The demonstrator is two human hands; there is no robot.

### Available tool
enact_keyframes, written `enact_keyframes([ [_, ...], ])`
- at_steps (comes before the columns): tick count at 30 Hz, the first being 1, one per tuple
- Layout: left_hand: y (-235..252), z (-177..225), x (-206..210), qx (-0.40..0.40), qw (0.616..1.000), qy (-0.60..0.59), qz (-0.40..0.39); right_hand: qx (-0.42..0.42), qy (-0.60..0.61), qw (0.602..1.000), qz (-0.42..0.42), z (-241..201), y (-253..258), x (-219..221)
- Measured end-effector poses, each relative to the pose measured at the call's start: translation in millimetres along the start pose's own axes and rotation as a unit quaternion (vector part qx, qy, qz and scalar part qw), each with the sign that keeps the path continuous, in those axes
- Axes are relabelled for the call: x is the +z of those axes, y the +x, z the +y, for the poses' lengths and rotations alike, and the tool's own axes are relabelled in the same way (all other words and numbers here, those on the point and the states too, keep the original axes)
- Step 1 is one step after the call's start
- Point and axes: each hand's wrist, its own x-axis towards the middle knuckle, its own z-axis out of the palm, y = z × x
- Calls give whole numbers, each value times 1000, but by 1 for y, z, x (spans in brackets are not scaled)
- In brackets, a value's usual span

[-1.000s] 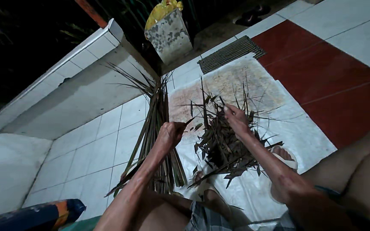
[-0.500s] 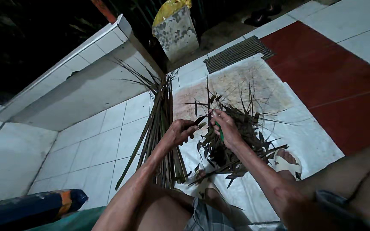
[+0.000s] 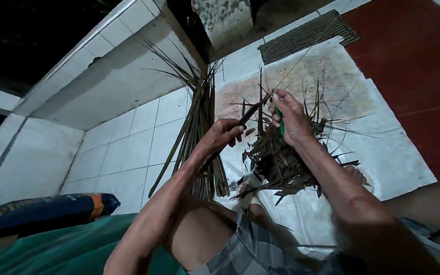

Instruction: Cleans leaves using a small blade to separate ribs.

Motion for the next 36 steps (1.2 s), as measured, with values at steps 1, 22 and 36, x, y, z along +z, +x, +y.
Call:
enact_keyframes([
  [1, 4, -2, 0, 1, 1000, 0, -2, -10, 0, 1000, 0, -3, 2, 0],
  [22, -9, 33, 10, 32, 981, 122, 147, -26, -180, 983, -20, -12, -41, -1],
  [36, 1, 32, 12, 41, 946, 283, 155, -41, -304, 947, -98, 10, -41, 18],
])
